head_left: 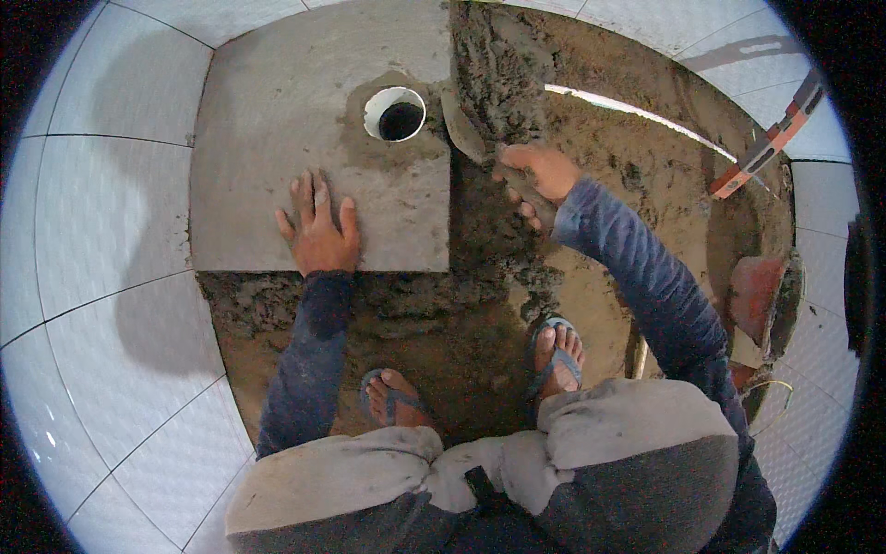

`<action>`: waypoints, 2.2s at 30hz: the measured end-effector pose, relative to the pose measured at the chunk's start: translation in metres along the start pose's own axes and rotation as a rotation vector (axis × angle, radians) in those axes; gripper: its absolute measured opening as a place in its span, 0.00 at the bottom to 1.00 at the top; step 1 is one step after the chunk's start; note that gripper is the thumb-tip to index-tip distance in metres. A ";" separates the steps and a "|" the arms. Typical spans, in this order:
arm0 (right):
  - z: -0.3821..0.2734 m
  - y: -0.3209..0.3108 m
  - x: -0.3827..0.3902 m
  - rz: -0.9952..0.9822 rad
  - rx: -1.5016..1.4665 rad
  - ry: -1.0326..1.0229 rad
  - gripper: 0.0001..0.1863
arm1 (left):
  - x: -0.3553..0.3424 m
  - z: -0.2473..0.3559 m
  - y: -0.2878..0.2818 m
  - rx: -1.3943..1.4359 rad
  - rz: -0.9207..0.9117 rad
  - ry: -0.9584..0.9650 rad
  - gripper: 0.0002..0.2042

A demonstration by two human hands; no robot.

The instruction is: The person installs a large floor tile around a drain pipe. They spread wet cement with a trowel, position the tile, and use a rubber mallet to tap it into place. A spirit level is used to check the tile's alignment, and the person repeatedly adjusts the tile and fills gaps with more cement.

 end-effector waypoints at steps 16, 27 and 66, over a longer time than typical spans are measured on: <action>-0.012 -0.003 0.004 -0.095 -0.224 0.115 0.22 | 0.002 0.002 0.000 0.043 -0.004 -0.023 0.28; 0.164 0.097 0.119 -0.466 -0.580 0.583 0.22 | 0.003 0.003 0.002 0.038 0.031 -0.008 0.28; 0.116 -0.028 0.168 0.205 0.852 -0.848 0.20 | 0.100 0.028 -0.062 0.496 -0.098 0.322 0.24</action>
Point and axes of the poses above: each hand's wrist, its own x-axis away from the middle knuckle, its own y-axis out of the palm, z = x × y, the point moved 5 cm from there along -x, towards the middle knuckle, and after that the axes turned 7 degrees about z, right-handed, at the moved point
